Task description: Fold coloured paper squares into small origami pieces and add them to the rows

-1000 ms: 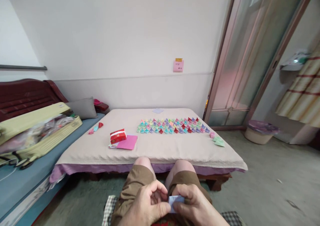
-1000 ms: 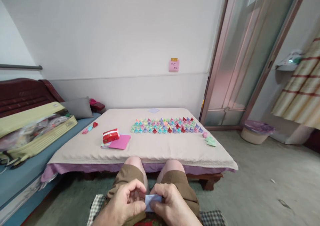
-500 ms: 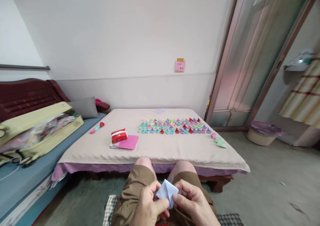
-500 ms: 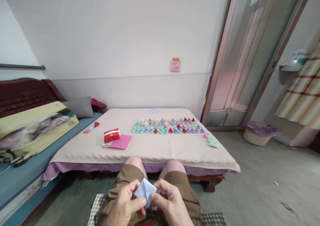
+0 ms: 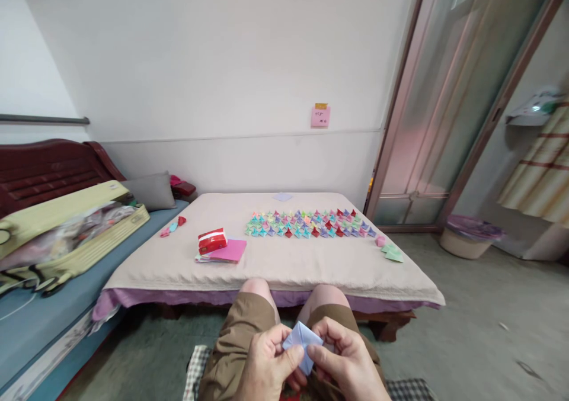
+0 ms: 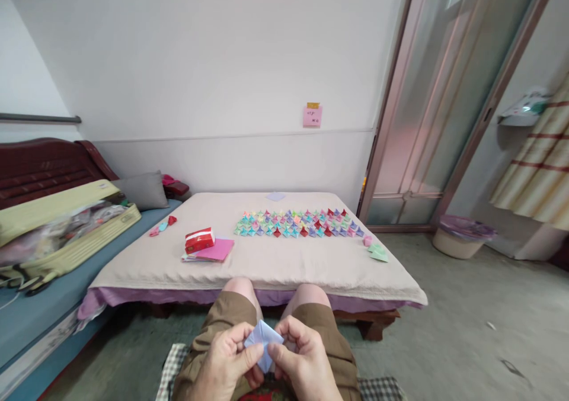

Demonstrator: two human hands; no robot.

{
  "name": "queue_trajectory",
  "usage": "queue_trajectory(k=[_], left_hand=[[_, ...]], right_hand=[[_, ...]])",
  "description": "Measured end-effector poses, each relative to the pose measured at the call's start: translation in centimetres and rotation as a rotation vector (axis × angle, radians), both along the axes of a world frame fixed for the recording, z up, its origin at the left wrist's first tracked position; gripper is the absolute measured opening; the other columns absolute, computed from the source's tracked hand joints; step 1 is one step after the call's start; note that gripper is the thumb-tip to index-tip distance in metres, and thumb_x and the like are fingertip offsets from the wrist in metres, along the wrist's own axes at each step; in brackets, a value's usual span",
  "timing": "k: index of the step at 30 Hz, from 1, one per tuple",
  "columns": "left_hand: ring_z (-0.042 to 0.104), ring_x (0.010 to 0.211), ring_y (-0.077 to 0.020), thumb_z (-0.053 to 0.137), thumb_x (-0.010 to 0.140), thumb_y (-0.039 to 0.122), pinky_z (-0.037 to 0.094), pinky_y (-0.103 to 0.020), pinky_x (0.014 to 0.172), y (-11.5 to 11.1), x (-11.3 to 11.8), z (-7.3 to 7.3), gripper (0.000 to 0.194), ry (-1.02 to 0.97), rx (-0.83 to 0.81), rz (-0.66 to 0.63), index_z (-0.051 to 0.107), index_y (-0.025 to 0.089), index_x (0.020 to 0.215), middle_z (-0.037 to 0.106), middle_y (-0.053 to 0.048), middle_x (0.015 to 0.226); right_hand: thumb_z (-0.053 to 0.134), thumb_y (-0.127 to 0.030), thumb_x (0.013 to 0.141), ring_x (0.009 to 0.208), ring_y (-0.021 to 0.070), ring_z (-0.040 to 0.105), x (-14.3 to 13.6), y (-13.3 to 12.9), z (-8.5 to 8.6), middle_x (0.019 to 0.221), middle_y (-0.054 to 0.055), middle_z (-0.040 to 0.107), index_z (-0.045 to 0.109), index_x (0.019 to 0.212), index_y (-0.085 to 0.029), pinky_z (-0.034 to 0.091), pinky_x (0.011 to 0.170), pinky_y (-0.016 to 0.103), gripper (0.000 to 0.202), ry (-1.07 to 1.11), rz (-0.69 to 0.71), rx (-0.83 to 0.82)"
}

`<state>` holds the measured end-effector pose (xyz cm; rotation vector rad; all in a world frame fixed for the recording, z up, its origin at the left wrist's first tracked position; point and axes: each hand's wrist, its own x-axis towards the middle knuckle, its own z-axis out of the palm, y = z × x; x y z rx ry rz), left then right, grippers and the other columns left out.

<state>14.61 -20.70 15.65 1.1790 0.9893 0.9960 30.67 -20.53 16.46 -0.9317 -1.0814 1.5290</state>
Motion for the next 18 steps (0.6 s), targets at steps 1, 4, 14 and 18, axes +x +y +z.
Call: queue_trajectory(k=[1,4,14,18], left_hand=[[0.058,0.044,-0.0125,0.073,0.073,0.053,0.046,-0.020,0.044,-0.1,0.0,0.1,0.043,0.007,0.019,0.024,0.068,0.011,0.079,0.067,-0.004,0.053],[0.055,0.040,-0.0116,0.076,0.071,0.048,0.043,-0.020,0.042,-0.4,0.2,0.3,0.037,0.010,0.069,0.107,0.070,0.012,0.074,0.063,-0.001,0.048],[0.055,0.041,-0.0086,0.080,0.069,0.048,0.041,-0.017,0.045,-1.9,0.3,1.1,0.029,-0.059,0.147,0.249,0.081,0.022,0.079,0.060,0.003,0.049],[0.056,0.043,-0.0065,0.075,0.076,0.046,0.039,-0.015,0.046,-1.8,0.2,0.9,0.022,-0.193,0.276,0.136,0.081,0.025,0.073,0.062,0.002,0.057]], right_hand=[[0.085,-0.041,0.066,0.040,0.0050,0.043,-0.1,-0.1,0.1,0.047,-0.006,0.056,0.057,0.066,-0.016,0.030,0.042,0.017,0.037,0.004,0.002,0.012],[0.084,-0.041,0.066,0.040,0.0049,0.041,-0.4,-0.3,0.1,0.047,-0.007,0.054,0.058,0.067,-0.016,0.028,0.042,0.017,0.036,0.037,-0.005,0.032],[0.086,-0.032,0.065,0.040,0.0021,0.034,-0.8,-0.6,-0.2,0.056,-0.007,0.050,0.072,0.064,-0.015,0.019,0.041,0.019,0.022,0.180,-0.047,0.118],[0.086,-0.032,0.065,0.045,0.0049,0.038,-0.6,-0.8,0.0,0.059,-0.006,0.050,0.074,0.060,-0.019,0.024,0.044,0.021,0.019,0.221,-0.007,0.152]])
